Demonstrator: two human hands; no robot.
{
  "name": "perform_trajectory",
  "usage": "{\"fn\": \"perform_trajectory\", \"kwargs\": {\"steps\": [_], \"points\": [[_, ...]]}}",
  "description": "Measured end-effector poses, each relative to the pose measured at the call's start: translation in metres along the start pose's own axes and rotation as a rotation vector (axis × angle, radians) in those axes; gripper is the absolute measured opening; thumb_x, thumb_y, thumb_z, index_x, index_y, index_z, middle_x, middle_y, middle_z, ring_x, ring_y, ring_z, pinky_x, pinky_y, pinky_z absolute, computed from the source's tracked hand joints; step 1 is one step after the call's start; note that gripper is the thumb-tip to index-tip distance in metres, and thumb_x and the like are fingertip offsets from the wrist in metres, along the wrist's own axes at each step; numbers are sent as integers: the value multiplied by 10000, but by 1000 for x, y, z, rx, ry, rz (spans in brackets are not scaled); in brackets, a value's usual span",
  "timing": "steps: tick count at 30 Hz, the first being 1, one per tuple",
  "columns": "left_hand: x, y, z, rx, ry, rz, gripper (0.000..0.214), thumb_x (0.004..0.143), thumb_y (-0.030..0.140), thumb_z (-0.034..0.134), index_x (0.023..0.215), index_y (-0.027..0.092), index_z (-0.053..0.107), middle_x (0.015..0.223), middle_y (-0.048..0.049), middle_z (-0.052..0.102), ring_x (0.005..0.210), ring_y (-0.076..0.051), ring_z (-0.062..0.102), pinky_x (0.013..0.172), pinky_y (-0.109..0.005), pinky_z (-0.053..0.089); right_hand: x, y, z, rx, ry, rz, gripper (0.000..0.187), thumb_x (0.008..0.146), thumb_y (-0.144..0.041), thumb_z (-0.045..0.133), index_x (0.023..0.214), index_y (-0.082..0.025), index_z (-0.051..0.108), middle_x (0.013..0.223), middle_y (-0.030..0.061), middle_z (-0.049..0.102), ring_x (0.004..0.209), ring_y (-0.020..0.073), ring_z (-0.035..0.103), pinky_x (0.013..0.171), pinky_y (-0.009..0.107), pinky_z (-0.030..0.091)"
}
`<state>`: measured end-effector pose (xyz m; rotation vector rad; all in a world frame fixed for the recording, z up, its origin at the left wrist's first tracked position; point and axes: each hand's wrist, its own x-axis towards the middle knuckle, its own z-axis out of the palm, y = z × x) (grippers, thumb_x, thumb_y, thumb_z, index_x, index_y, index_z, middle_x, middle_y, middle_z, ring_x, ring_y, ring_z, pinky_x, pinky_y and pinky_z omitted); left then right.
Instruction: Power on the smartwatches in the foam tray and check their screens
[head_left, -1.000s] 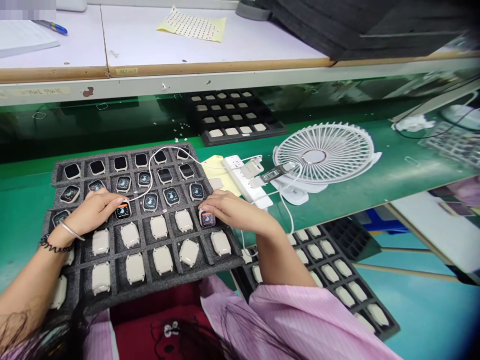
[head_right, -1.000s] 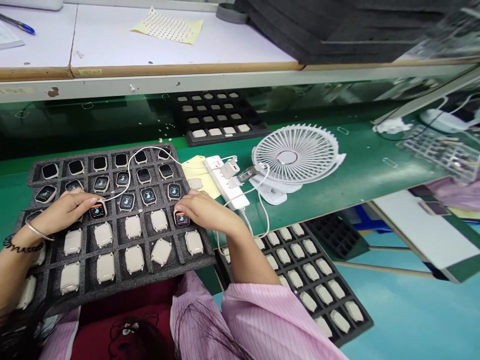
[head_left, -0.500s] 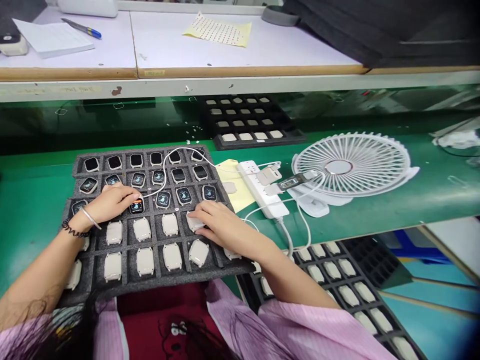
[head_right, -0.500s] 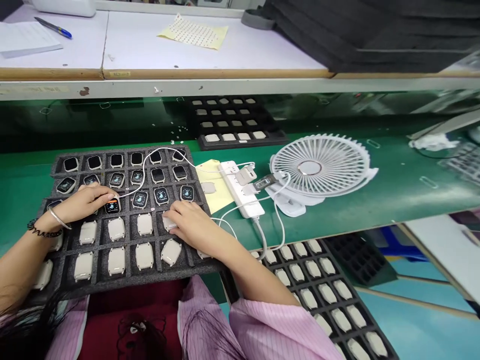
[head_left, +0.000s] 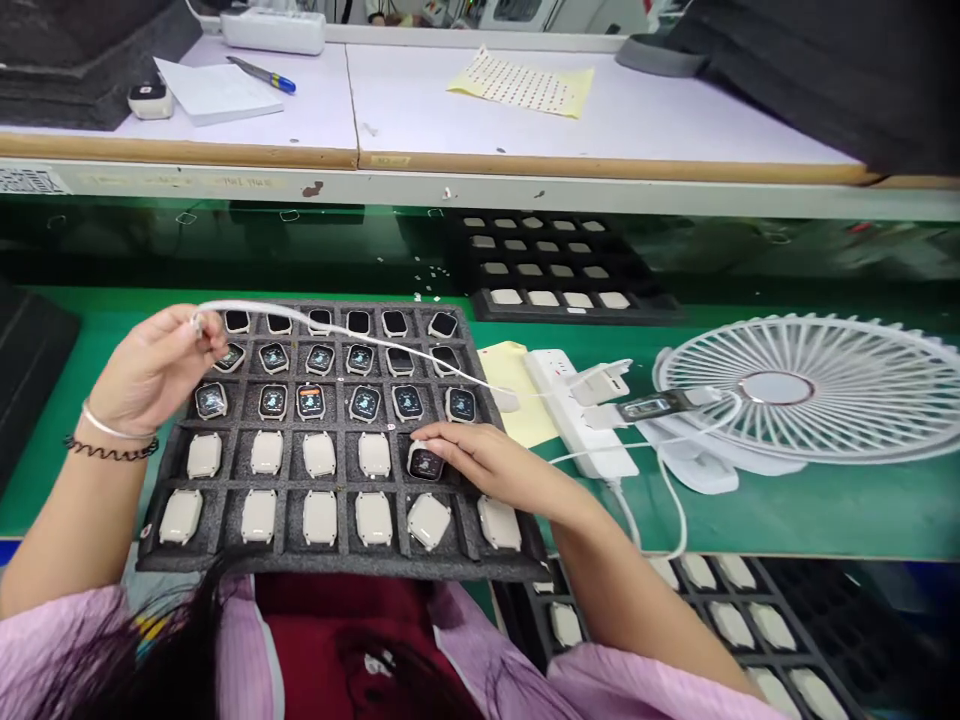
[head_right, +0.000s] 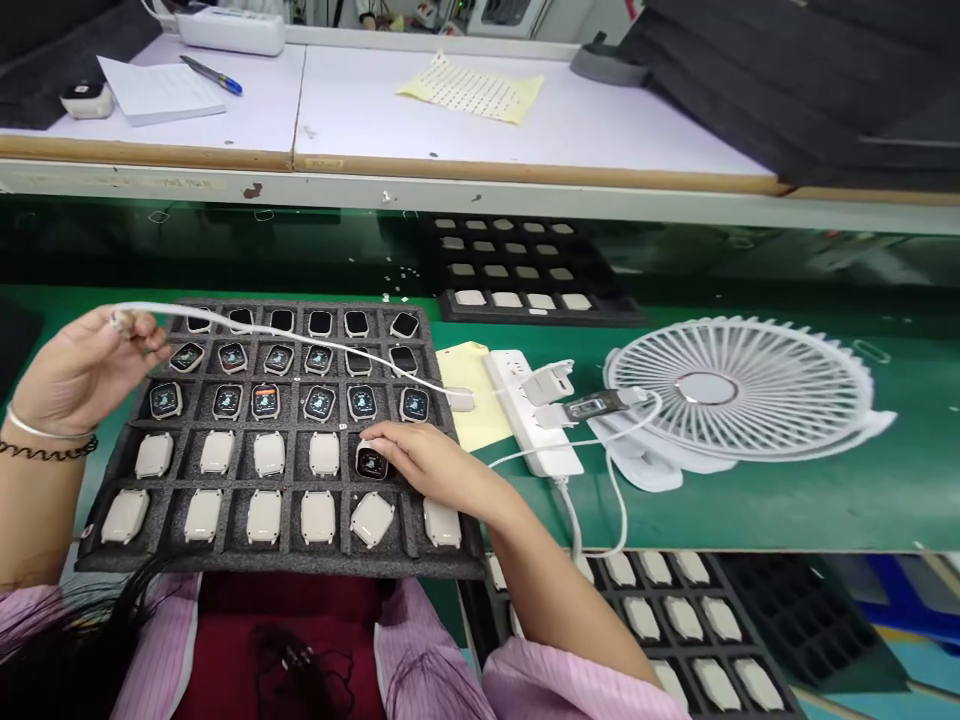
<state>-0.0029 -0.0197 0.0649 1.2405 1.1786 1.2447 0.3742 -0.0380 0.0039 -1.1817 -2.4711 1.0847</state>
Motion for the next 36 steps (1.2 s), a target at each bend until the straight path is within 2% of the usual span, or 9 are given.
{"fn": "perform_trajectory", "kwargs": {"steps": [2, 4, 8, 12, 16, 19, 25, 31, 36], "points": [[-17, -3, -21, 221, -65, -13, 253, 761, 412, 777, 746, 204, 633, 828, -3, 601, 796, -156, 525, 803, -345, 483, 0, 1, 3, -21, 3, 8, 426, 1032, -464, 378, 1202, -198, 664, 1209, 112, 706, 1118, 281, 664, 983, 444, 519], [-35, -12, -39, 496, -216, -73, 260, 785, 454, 759, 773, 201, 701, 827, -24, 650, 805, -181, 566, 788, -351, 484, -1, 2, 4, -33, -10, -20, 448, 1021, -493, 405, 1237, -197, 663, 1227, 118, 695, 1135, 289, 652, 1000, 458, 513], [-68, -36, -58, 834, -440, -72, 325, 905, 525, 603, 856, 234, 739, 892, -35, 721, 856, -206, 637, 844, -368, 468, 1, 4, 0, -24, -49, -77, 463, 1046, -453, 329, 1244, -219, 676, 1140, 97, 713, 1050, 254, 676, 919, 416, 553], [-88, -47, -55, 1167, -418, 81, 379, 963, 553, 472, 924, 255, 703, 964, -46, 727, 923, -256, 642, 887, -438, 410, 6, 0, -5, -61, -60, -65, 460, 1052, -432, 316, 1229, -217, 682, 1183, 93, 713, 1085, 257, 669, 944, 418, 537], [-87, -44, -46, 1476, -360, 254, 432, 966, 558, 409, 1058, 228, 672, 1059, -117, 709, 956, -341, 624, 845, -487, 416, 10, -1, -4, -118, -62, -54, 420, 1050, -393, 343, 1100, -224, 724, 1079, 84, 741, 1006, 252, 689, 900, 399, 542], [-77, -36, -44, 1463, -398, 270, 427, 941, 558, 421, 1018, 225, 676, 988, -104, 725, 931, -340, 641, 889, -495, 433, 11, 0, -3, -137, -55, -58, 404, 1049, -349, 347, 1062, -210, 726, 1051, 88, 737, 968, 246, 690, 865, 388, 541], [-54, -30, -57, 1079, -206, -173, 581, 844, 706, 425, 1021, 220, 691, 1074, -83, 749, 982, -305, 679, 904, -416, 519, 6, 4, -3, -129, -13, -99, 319, 1031, -275, 399, 1121, -186, 692, 1054, 91, 720, 963, 237, 680, 843, 370, 536], [-58, -46, -61, 1016, -321, -75, 523, 840, 702, 422, 993, 310, 733, 1002, -65, 756, 979, -306, 669, 900, -429, 531, 7, -13, 12, -152, 322, -135, 193, 990, -165, 475, 1010, -175, 666, 981, 101, 688, 936, 230, 646, 827, 365, 509], [-62, -47, -62, 1000, -363, -83, 527, 884, 686, 400, 1007, 299, 735, 1052, -72, 750, 1018, -294, 652, 907, -410, 523, 15, -36, 41, -377, 241, -222, 141, 968, -130, 537, 988, -176, 669, 919, 76, 656, 870, 228, 597, 777, 364, 419]]}}
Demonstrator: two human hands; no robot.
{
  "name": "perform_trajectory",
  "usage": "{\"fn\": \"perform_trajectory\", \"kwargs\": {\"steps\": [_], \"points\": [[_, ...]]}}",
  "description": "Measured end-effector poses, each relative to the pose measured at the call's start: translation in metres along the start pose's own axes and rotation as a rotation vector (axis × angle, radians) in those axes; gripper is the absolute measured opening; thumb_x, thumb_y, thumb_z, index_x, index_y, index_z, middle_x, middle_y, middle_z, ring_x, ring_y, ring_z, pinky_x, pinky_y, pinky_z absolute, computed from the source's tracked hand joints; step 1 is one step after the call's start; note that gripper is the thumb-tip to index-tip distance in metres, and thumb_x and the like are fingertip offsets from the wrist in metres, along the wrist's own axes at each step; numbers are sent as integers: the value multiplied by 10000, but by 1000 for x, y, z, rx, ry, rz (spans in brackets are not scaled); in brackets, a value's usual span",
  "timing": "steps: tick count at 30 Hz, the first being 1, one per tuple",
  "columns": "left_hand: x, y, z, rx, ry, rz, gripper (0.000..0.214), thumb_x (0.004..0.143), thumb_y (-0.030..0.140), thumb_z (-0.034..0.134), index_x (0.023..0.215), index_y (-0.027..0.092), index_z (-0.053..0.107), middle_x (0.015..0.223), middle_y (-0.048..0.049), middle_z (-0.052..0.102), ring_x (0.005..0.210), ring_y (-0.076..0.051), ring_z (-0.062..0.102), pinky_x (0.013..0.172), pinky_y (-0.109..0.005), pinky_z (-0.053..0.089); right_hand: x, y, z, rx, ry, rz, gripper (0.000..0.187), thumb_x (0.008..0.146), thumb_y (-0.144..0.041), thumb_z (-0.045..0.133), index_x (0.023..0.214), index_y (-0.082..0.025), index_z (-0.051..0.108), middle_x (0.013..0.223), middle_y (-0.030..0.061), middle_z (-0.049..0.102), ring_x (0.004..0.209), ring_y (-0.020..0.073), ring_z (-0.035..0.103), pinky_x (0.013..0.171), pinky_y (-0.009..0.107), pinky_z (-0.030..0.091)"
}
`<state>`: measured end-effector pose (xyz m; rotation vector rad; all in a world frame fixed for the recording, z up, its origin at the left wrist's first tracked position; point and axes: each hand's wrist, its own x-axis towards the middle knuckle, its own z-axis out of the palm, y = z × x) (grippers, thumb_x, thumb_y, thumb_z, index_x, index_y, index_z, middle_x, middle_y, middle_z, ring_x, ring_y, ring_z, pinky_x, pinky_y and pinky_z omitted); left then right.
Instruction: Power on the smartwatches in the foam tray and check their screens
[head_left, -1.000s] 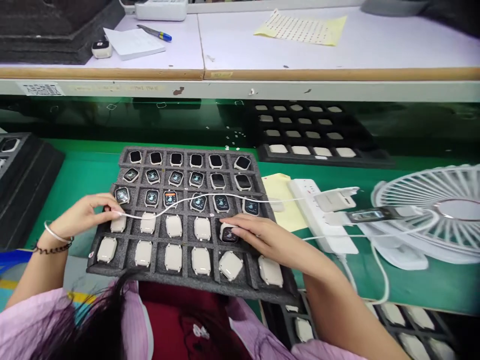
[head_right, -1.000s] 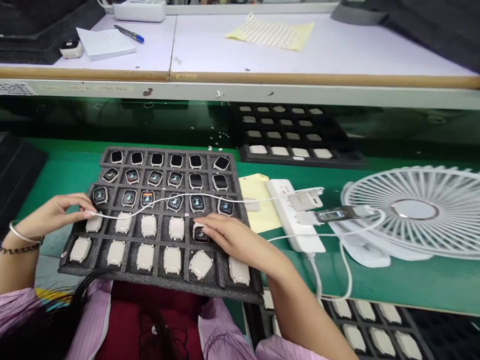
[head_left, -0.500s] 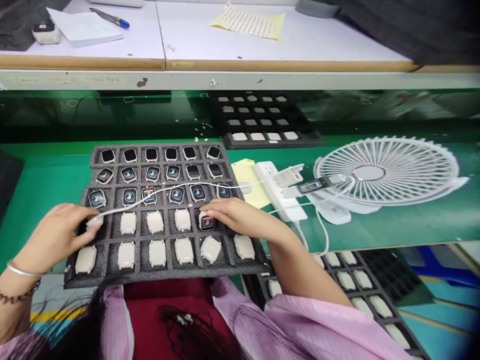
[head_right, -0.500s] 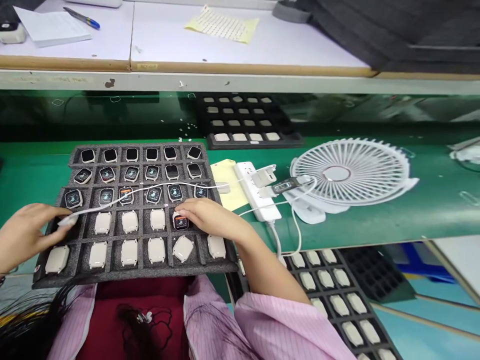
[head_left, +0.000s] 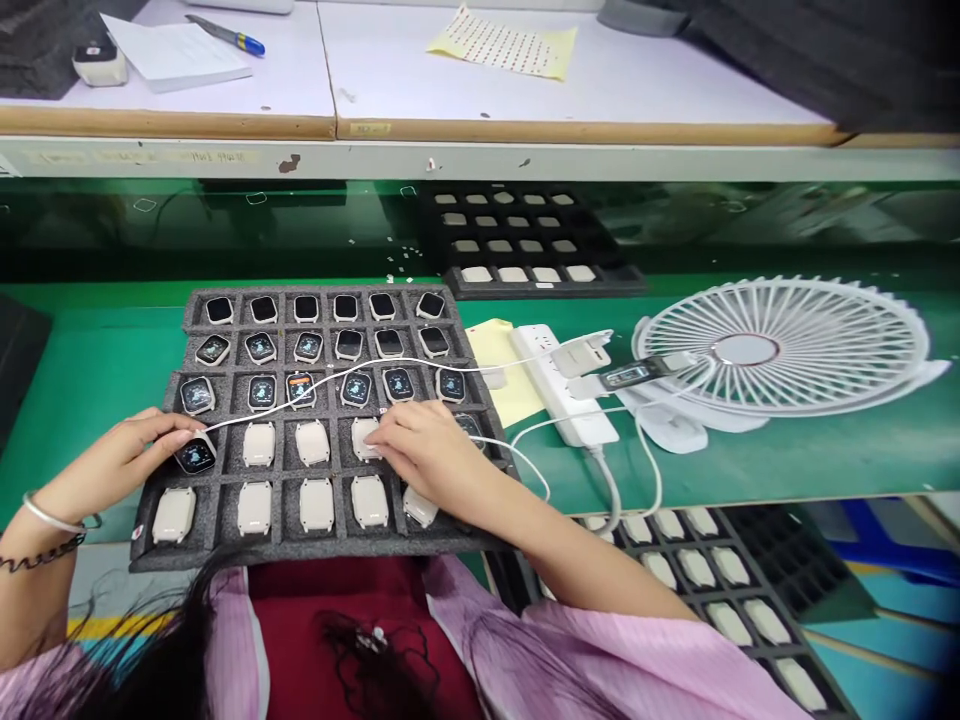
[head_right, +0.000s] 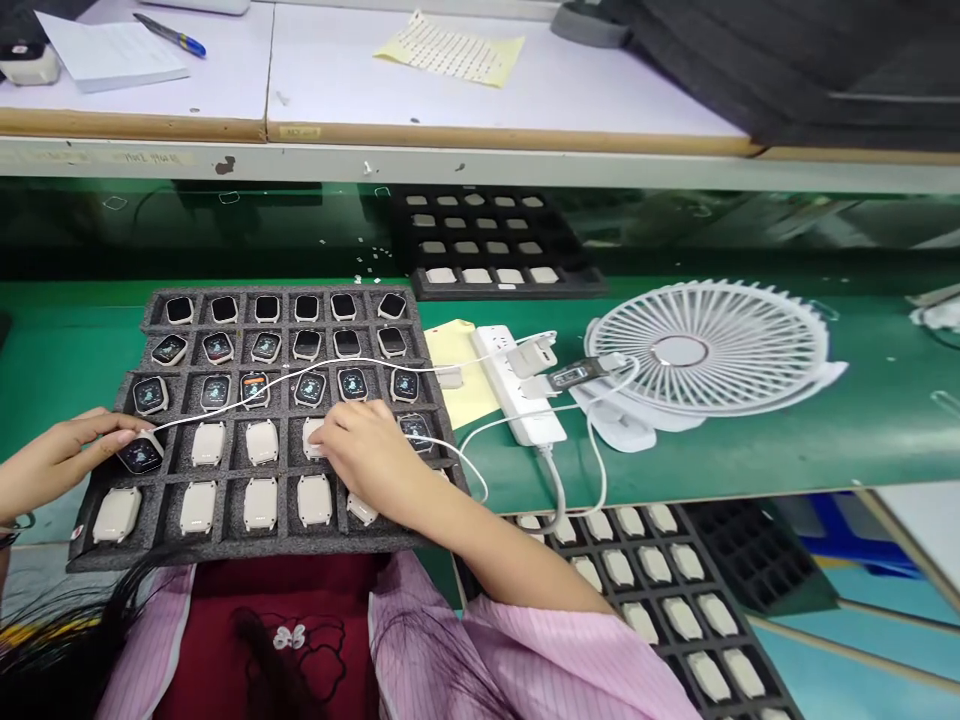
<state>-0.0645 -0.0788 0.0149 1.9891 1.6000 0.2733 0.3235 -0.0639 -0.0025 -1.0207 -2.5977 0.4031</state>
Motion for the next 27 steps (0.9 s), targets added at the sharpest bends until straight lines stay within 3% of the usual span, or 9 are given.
{"fn": "perform_trajectory", "kwargs": {"steps": [2, 5, 8, 11, 16, 21, 23, 27], "points": [[1, 2, -2, 2, -40, -14, 578, 907, 687, 369, 1047, 260, 732, 1077, -84, 744, 1030, -289, 638, 928, -409, 506, 4, -5, 7, -107, -69, -3, 97, 934, -150, 617, 1014, -175, 665, 926, 75, 657, 871, 243, 589, 772, 367, 399], [3, 5, -5, 13, -112, -12, 629, 936, 681, 325, 1068, 217, 729, 1066, -82, 743, 991, -275, 620, 940, -414, 482, 10, -6, 10, -200, -135, -9, 206, 861, -171, 725, 1050, -154, 644, 1035, 106, 659, 944, 280, 591, 782, 377, 415], [5, 4, -4, 30, -148, 7, 632, 954, 669, 297, 1074, 223, 729, 1102, -65, 738, 1000, -265, 606, 944, -399, 465, 16, -4, 5, -215, -184, -48, 195, 849, -159, 723, 1020, -138, 632, 1080, 137, 666, 977, 304, 607, 803, 401, 441], [6, -2, -1, 47, -153, 22, 625, 955, 661, 289, 1073, 235, 731, 1118, -54, 735, 1011, -257, 614, 942, -371, 456, 21, 4, -5, -54, -198, -65, 162, 913, -170, 618, 1074, -151, 615, 1060, 134, 698, 980, 294, 639, 859, 428, 454], [7, -4, 2, 50, -152, 33, 577, 965, 604, 306, 1073, 229, 732, 1091, -42, 747, 974, -238, 629, 932, -350, 443, 28, 24, -14, 450, -283, 132, 282, 1016, -347, 427, 1202, -185, 564, 1021, 87, 734, 875, 213, 694, 788, 337, 519], [8, 0, -2, 39, -157, 11, 498, 930, 596, 405, 1064, 262, 749, 1073, -26, 764, 966, -241, 642, 910, -354, 455, 29, 21, -7, 395, -299, 96, 332, 1026, -355, 377, 1152, -183, 632, 1129, 111, 720, 1019, 251, 686, 895, 406, 527], [6, 2, -4, 38, -103, -25, 488, 891, 637, 461, 1023, 276, 762, 1036, -33, 772, 949, -261, 650, 893, -380, 468, 29, 16, -5, 345, -277, 66, 354, 1041, -349, 357, 1106, -183, 663, 1096, 114, 731, 1016, 263, 688, 905, 431, 528], [3, 12, -2, 133, 191, -106, 421, 862, 639, 539, 901, 278, 752, 953, -51, 774, 943, -302, 647, 960, -492, 418, 28, 12, -1, 292, -212, 40, 353, 1054, -329, 364, 1082, -172, 680, 1051, 115, 738, 961, 262, 690, 871, 437, 542]]}}
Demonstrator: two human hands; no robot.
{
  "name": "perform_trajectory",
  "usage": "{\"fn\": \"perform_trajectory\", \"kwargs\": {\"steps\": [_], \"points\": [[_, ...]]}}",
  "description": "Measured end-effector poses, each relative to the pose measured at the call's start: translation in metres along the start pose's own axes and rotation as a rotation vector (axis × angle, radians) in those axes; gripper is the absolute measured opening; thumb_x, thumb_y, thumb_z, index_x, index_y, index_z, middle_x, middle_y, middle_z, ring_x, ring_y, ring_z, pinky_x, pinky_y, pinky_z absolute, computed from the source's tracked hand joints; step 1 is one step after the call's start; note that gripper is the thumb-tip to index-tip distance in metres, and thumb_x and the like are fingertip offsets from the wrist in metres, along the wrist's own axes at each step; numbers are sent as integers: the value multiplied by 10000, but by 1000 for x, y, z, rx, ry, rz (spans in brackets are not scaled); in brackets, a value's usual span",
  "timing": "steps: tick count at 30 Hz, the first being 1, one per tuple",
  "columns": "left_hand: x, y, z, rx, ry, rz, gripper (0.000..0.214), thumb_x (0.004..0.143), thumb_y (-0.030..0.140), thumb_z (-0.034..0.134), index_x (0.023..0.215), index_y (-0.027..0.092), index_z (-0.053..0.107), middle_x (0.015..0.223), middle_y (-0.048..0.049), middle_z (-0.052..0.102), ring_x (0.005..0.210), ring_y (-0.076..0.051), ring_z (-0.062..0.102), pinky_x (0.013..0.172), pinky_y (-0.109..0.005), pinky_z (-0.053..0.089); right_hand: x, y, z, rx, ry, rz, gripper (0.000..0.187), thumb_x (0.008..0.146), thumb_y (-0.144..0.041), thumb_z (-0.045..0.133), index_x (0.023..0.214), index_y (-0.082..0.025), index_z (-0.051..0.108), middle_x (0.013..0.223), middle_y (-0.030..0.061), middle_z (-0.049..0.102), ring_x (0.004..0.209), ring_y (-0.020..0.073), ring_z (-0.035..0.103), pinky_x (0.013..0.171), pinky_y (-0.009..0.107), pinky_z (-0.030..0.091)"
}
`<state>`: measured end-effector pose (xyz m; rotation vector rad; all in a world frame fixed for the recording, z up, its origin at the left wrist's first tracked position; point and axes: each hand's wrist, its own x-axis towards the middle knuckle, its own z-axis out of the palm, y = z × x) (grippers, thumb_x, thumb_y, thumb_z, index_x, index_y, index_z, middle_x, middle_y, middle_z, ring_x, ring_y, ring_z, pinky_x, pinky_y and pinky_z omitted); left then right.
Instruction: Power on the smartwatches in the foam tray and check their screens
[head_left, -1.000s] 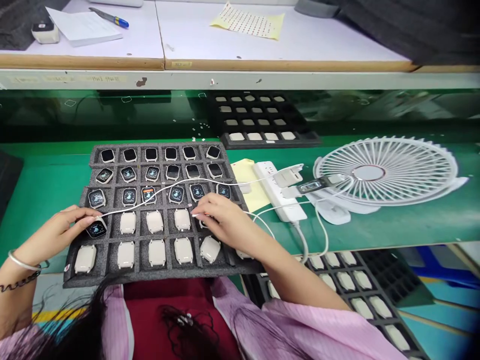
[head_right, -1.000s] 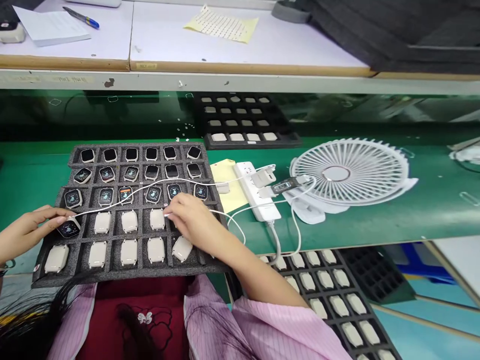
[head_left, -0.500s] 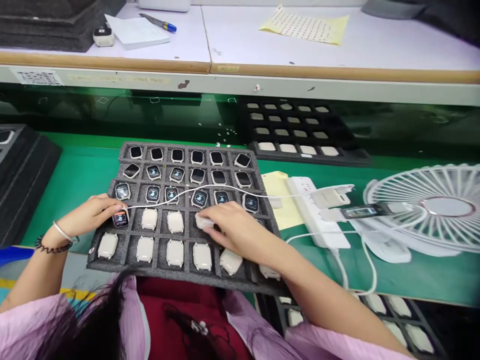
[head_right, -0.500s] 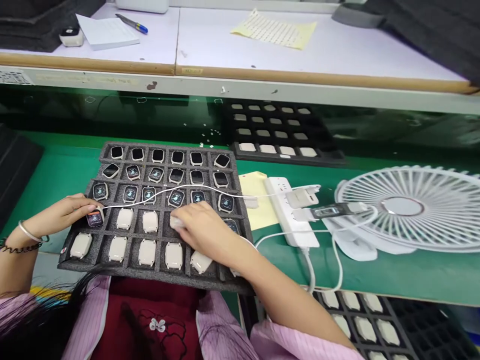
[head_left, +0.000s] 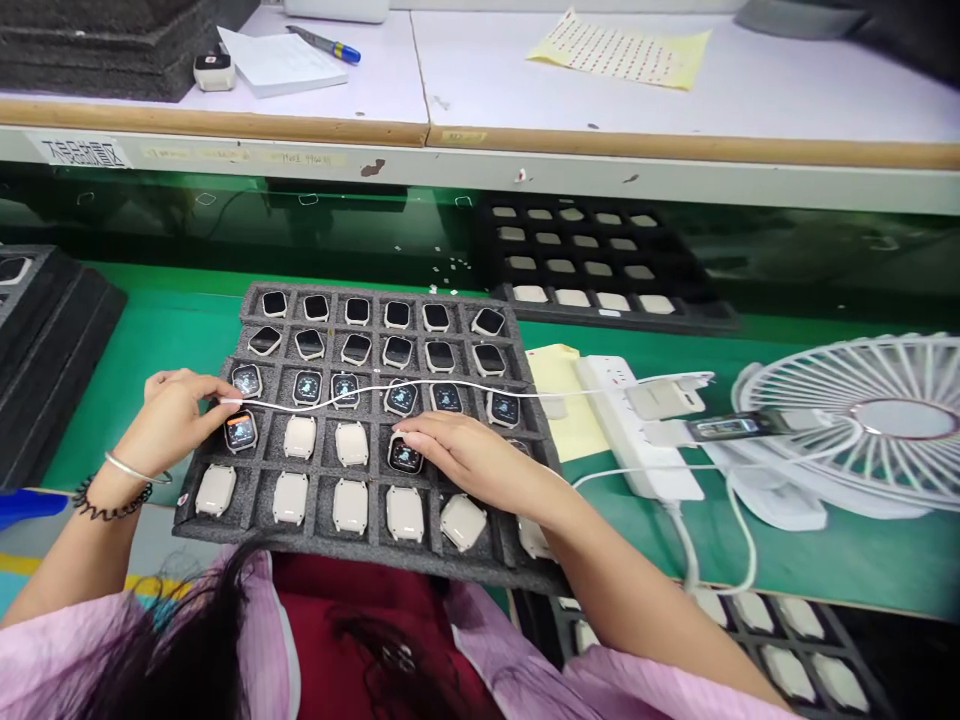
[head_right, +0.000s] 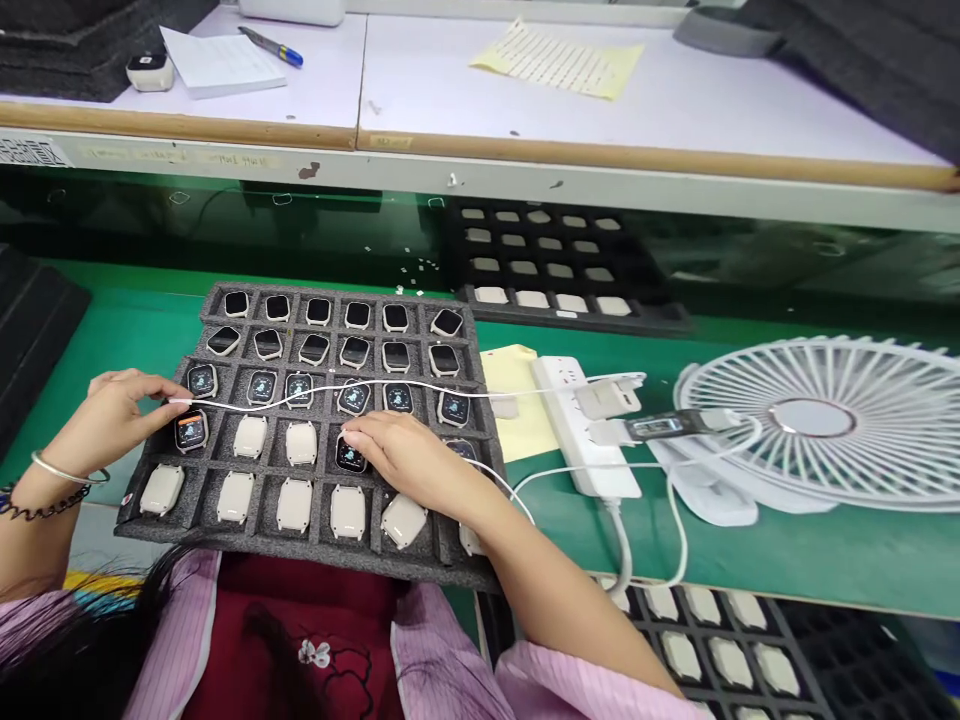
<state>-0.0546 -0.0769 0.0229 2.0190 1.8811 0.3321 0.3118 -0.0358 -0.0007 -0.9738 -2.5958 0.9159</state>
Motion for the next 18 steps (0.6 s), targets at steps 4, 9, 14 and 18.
{"fn": "perform_trajectory", "kwargs": {"steps": [4, 9, 14, 18], "points": [[-6, 25, 17, -152, -72, 231, 300, 934, 478, 537, 901, 243, 720, 940, -42, 739, 924, -236, 635, 899, -392, 451, 0, 3, 3, -31, 27, -24, 331, 1052, -263, 367, 1083, -156, 679, 1061, 111, 737, 974, 256, 688, 891, 434, 541], [-10, 55, 47, 162, -76, 359, 86, 892, 274, 668, 960, 224, 681, 947, -43, 708, 923, -255, 612, 926, -454, 395, 0, 4, 5, -35, 9, -6, 362, 1061, -269, 338, 1137, -154, 673, 1136, 120, 731, 1059, 265, 677, 943, 467, 524], [-2, 73, 41, 489, -74, 503, 205, 820, 208, 720, 1010, 166, 653, 992, -120, 696, 981, -321, 600, 933, -482, 409, 2, 2, 5, -44, -15, 2, 344, 1057, -253, 359, 1131, -155, 681, 1139, 108, 733, 1062, 268, 668, 957, 478, 501], [10, 63, 26, 230, -129, 413, 245, 855, 378, 635, 1017, 197, 663, 951, -82, 725, 898, -269, 643, 909, -427, 461, 6, 2, 5, -35, -4, -17, 310, 1042, -210, 399, 1070, -156, 702, 1087, 99, 745, 1039, 262, 672, 938, 457, 504]]}}
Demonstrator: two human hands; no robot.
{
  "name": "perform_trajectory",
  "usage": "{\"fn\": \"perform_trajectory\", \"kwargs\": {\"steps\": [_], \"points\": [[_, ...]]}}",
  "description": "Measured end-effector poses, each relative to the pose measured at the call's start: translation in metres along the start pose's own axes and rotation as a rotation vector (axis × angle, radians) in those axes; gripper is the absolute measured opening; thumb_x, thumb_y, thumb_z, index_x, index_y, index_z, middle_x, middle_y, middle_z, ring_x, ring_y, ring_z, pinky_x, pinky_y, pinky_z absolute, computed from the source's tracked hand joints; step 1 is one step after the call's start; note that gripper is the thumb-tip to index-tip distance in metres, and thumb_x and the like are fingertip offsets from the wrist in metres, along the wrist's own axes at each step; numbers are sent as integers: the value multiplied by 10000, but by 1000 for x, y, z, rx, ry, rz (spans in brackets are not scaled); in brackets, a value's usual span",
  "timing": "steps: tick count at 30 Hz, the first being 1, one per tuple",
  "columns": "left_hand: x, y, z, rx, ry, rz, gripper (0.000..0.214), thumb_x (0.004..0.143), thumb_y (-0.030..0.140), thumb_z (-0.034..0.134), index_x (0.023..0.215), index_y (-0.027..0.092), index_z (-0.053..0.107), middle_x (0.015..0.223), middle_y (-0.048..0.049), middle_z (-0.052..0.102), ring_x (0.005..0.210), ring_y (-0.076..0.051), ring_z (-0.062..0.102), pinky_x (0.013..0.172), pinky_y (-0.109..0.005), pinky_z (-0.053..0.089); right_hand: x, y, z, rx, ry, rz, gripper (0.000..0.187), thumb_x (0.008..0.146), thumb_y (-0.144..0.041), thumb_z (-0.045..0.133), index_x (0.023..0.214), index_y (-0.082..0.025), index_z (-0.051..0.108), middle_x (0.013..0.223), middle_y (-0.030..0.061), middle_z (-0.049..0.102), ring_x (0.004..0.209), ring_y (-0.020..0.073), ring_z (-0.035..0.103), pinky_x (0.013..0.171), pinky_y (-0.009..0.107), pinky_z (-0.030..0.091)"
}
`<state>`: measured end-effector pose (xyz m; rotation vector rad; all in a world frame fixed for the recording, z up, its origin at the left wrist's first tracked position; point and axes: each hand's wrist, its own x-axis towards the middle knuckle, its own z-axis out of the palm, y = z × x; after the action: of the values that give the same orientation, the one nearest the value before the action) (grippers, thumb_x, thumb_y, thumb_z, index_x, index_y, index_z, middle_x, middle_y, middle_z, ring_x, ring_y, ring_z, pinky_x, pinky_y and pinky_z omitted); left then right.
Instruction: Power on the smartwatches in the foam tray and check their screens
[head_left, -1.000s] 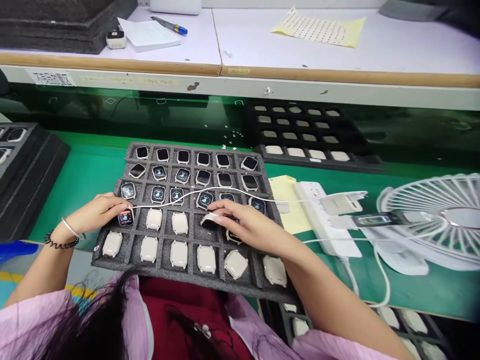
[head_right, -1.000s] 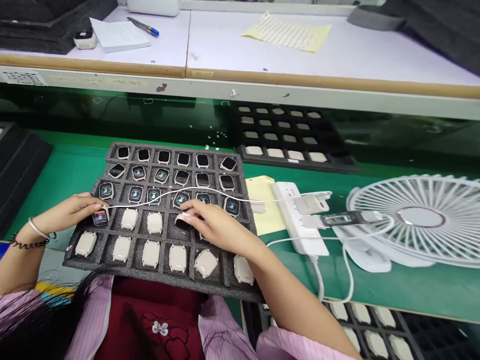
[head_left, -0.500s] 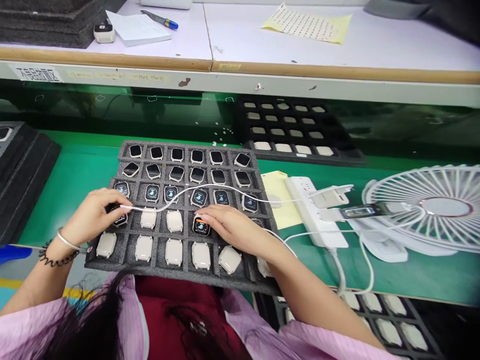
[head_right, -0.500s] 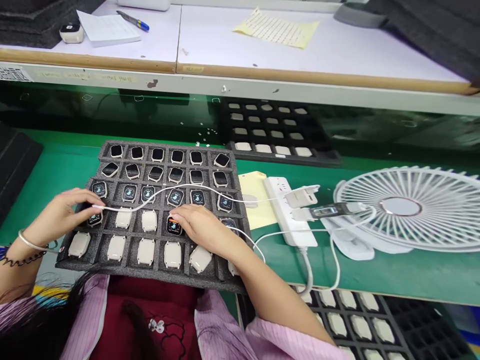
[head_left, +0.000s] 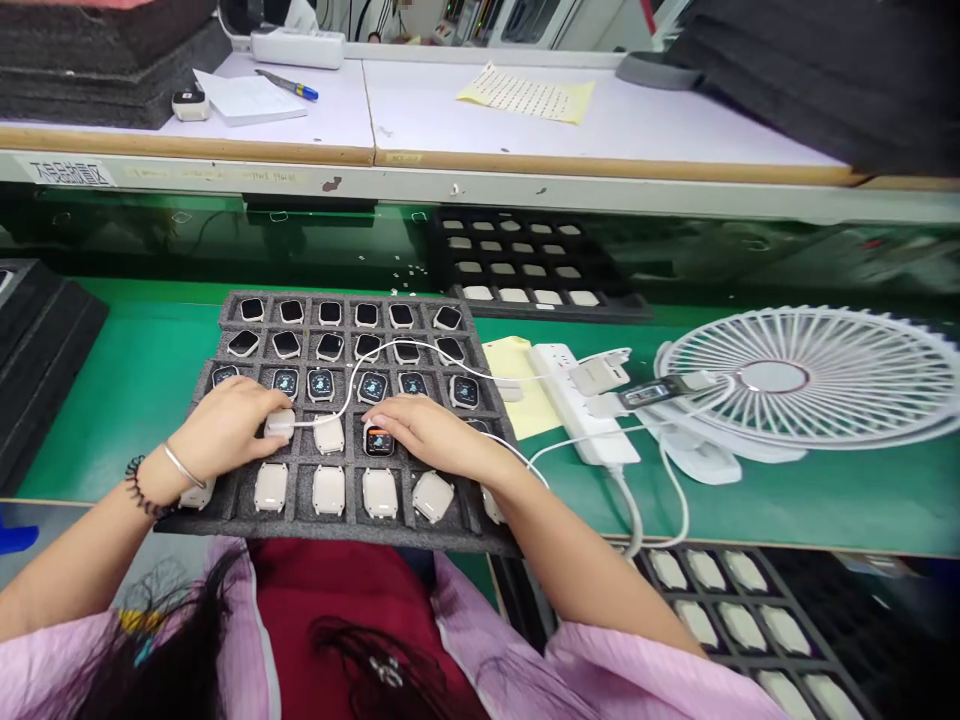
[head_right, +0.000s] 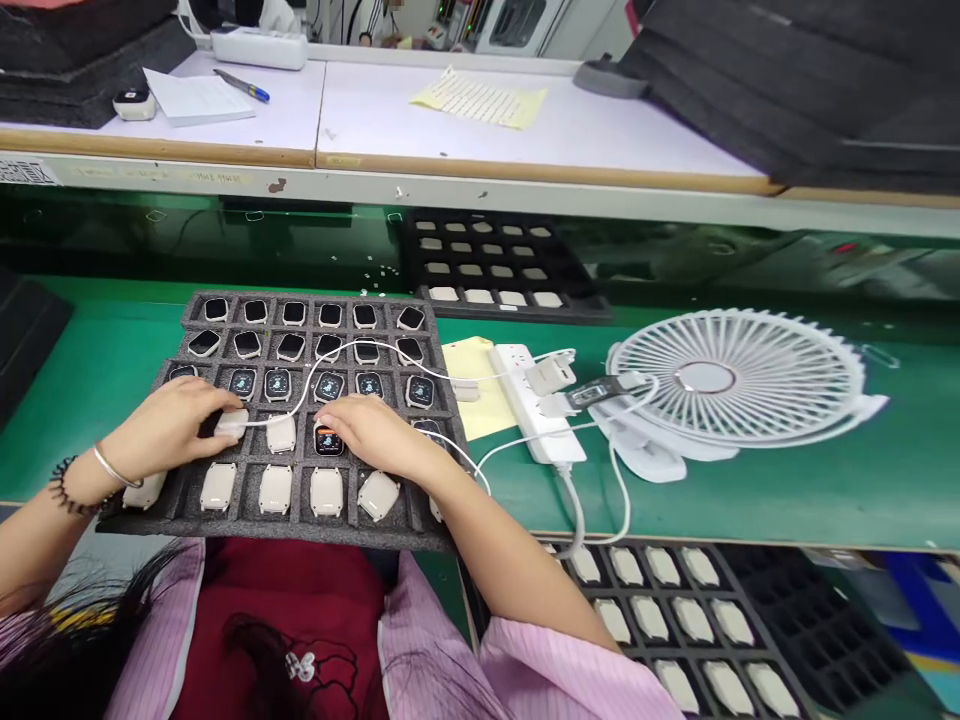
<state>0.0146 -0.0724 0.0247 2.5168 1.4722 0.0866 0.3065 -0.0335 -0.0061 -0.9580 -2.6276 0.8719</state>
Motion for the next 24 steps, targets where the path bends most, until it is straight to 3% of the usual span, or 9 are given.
{"fn": "perform_trajectory", "kwargs": {"steps": [4, 7, 9, 12, 15, 19, 24], "points": [[-3, -19, -3, -391, -57, -176, 431, 919, 548, 439, 1013, 211, 690, 936, -41, 744, 774, -202, 660, 732, -312, 503, 2, 1, 2, 20, 105, 21, 222, 996, -163, 502, 1048, -166, 718, 1052, 93, 745, 993, 233, 681, 899, 398, 521], [-5, -22, 2, -409, -85, -132, 470, 919, 583, 437, 1035, 221, 713, 989, -51, 753, 881, -225, 676, 780, -308, 505, 6, -6, 8, -27, 273, 0, 208, 957, -105, 548, 1029, -171, 733, 1005, 95, 728, 950, 226, 666, 873, 387, 511], [-4, -22, 5, -371, -80, -90, 479, 935, 584, 411, 999, 229, 727, 997, -55, 753, 942, -240, 672, 845, -326, 497, 11, -16, 15, -52, 301, -93, 189, 947, -110, 582, 1013, -184, 742, 959, 84, 700, 907, 213, 640, 824, 363, 494], [-2, -23, 9, -361, -91, -76, 526, 970, 573, 335, 912, 227, 727, 956, -51, 751, 947, -239, 665, 889, -344, 482, 19, -32, 30, -146, 229, -195, 134, 936, -158, 643, 999, -210, 749, 886, 58, 641, 849, 201, 591, 771, 347, 437], [-3, -25, 13, -365, -92, -67, 515, 983, 558, 331, 896, 226, 714, 984, -48, 746, 975, -236, 650, 925, -354, 452, 26, -40, 38, -254, 101, -207, 182, 913, -180, 689, 1092, -202, 714, 934, 72, 632, 904, 227, 573, 804, 370, 431], [-7, -20, 24, -324, 2, -115, 515, 1008, 514, 292, 892, 217, 697, 968, -54, 735, 950, -240, 627, 933, -395, 401, 31, -34, 32, -242, 9, -226, 388, 878, -218, 737, 1230, -128, 600, 1137, 126, 633, 1052, 267, 565, 893, 410, 477], [-11, -15, 35, -295, 76, -123, 547, 1023, 509, 251, 861, 210, 679, 819, -33, 688, 853, -228, 575, 874, -400, 357, 40, -20, 26, -261, -36, -400, 284, 910, -276, 673, 1144, -121, 628, 1106, 139, 629, 1008, 262, 577, 904, 438, 495]]}}
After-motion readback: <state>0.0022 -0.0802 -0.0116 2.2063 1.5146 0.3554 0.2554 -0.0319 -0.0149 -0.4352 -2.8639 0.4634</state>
